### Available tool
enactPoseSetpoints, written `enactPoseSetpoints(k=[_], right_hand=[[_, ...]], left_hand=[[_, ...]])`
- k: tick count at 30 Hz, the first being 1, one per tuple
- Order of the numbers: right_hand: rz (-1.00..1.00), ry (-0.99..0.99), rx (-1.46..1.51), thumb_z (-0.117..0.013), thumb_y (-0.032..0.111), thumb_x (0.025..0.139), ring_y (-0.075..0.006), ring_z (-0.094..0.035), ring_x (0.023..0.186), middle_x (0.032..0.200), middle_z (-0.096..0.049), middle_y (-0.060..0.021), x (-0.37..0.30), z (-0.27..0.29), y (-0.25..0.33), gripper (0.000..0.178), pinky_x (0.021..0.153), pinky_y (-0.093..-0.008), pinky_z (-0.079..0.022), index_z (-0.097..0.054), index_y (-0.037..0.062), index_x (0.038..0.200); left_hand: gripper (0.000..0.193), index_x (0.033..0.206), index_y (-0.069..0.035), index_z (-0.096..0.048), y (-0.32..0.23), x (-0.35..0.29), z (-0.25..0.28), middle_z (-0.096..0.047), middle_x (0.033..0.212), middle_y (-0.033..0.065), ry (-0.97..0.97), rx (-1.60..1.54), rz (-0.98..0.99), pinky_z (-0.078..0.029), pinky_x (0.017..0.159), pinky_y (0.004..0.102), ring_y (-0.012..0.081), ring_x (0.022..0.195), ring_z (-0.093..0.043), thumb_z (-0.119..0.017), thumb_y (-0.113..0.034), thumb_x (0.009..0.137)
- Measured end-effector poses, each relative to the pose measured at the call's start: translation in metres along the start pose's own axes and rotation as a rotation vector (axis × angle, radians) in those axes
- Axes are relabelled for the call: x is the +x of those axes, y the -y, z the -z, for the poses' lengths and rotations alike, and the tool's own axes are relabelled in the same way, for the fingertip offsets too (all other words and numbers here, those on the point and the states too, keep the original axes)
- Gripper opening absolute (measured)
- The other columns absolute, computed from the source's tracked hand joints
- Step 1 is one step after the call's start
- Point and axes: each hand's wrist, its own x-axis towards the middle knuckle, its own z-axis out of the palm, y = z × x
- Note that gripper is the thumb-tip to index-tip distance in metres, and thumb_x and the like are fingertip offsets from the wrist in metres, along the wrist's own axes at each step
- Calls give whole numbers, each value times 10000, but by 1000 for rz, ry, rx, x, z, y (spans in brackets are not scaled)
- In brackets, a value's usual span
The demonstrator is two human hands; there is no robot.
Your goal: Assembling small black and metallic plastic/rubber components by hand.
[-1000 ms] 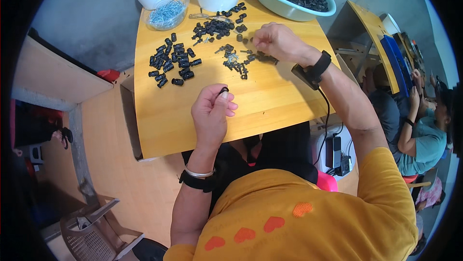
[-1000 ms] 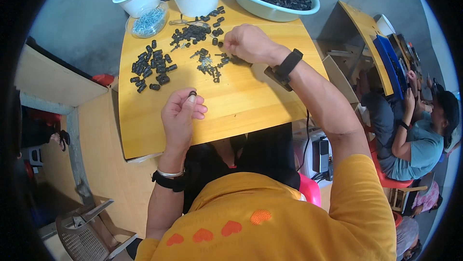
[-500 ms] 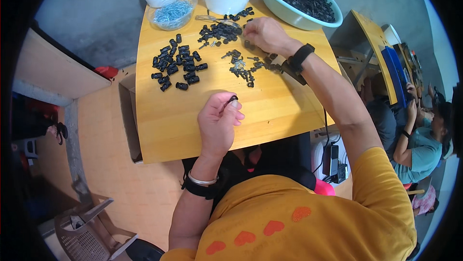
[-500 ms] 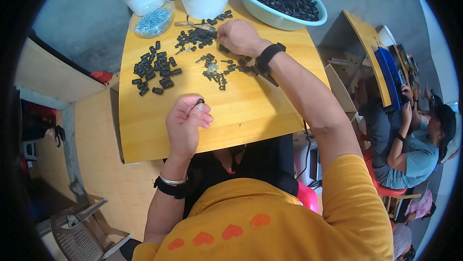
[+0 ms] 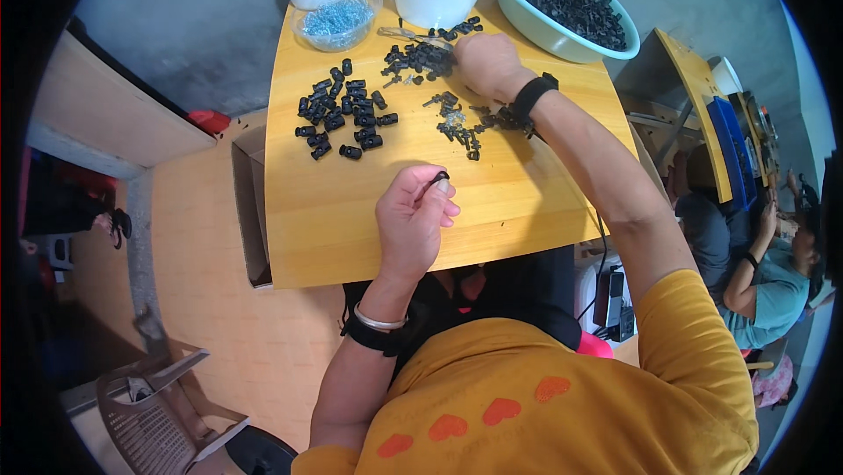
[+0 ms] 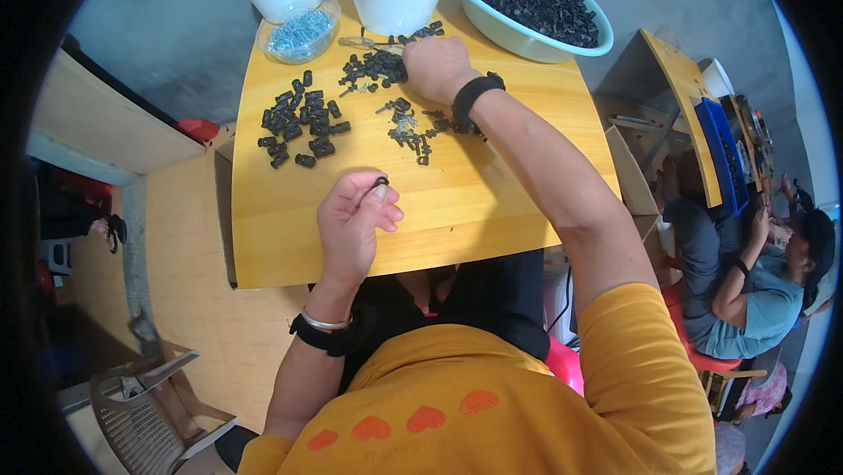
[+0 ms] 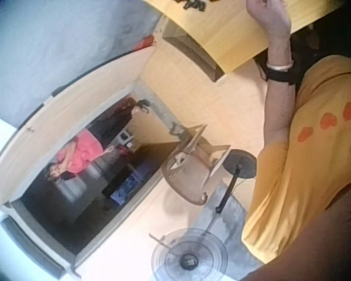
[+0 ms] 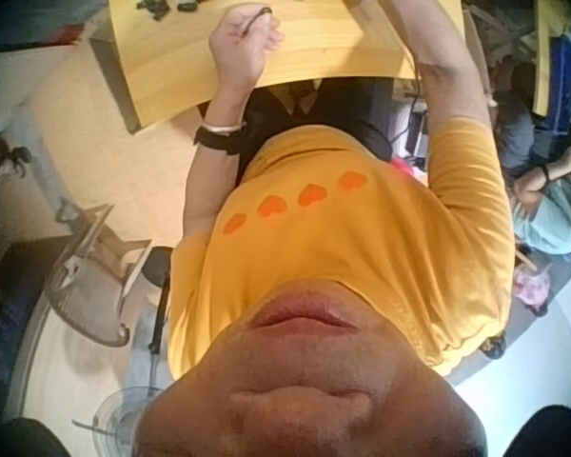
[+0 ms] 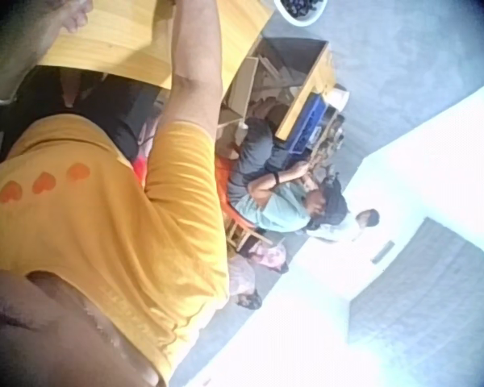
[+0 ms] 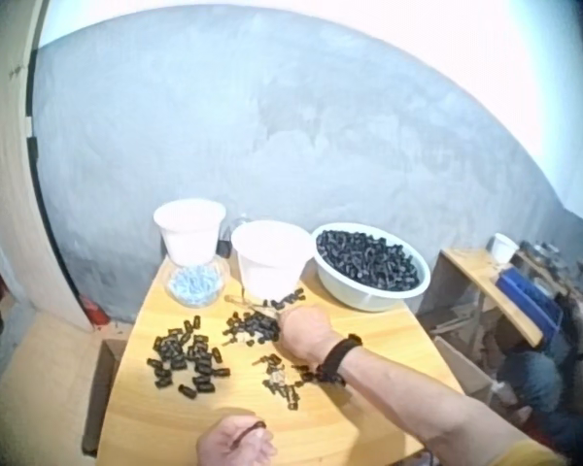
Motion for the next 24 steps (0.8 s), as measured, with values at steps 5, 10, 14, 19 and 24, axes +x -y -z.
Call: enactPoseSetpoints(k=[5,10,14,19,24], right_hand=[[33,-28,6,-555,164,741,-292,-616,846,836,-642,-156,-5,-2,-7,180,734,-373,-458,-643,46,844],[182,-37,1061,-584,114,738,-109,-495,571,654,-583,-34,-49,7,-10,99,542,-252,-411,-601,17,736],[176,145,1581,-578,79,789,-75,-511,613,710,-588,-12,-107,15,9,76,592,-207,-429,-609,17,820],[200,107,1760,-604,72,801,-76,-523,690,759,-593,-20,-131,11,21,95,655,-204,-438,-609,0,863],[184,154,1838,-610,66,800,-77,-525,692,759,-593,-18,-141,7,26,97,656,-204,-437,-612,4,874]], left_hand=[[131,975,4,-534,4,1,0,-593,785,88,-10,2,3,-462,525,212,124,608,-580,-495,-63,869],[155,995,14,-527,-2,0,3,-602,787,109,-59,-81,86,-471,523,222,142,603,-594,-506,-77,872],[165,999,8,-527,-16,-2,-5,-619,802,126,16,-125,87,-474,522,217,153,612,-610,-517,-99,874],[170,992,17,-526,-26,-9,-12,-615,799,114,41,-163,73,-459,514,202,134,619,-604,-517,-98,868],[180,988,20,-527,-31,-13,-15,-628,808,129,44,-188,36,-473,516,203,141,617,-617,-532,-120,874]])
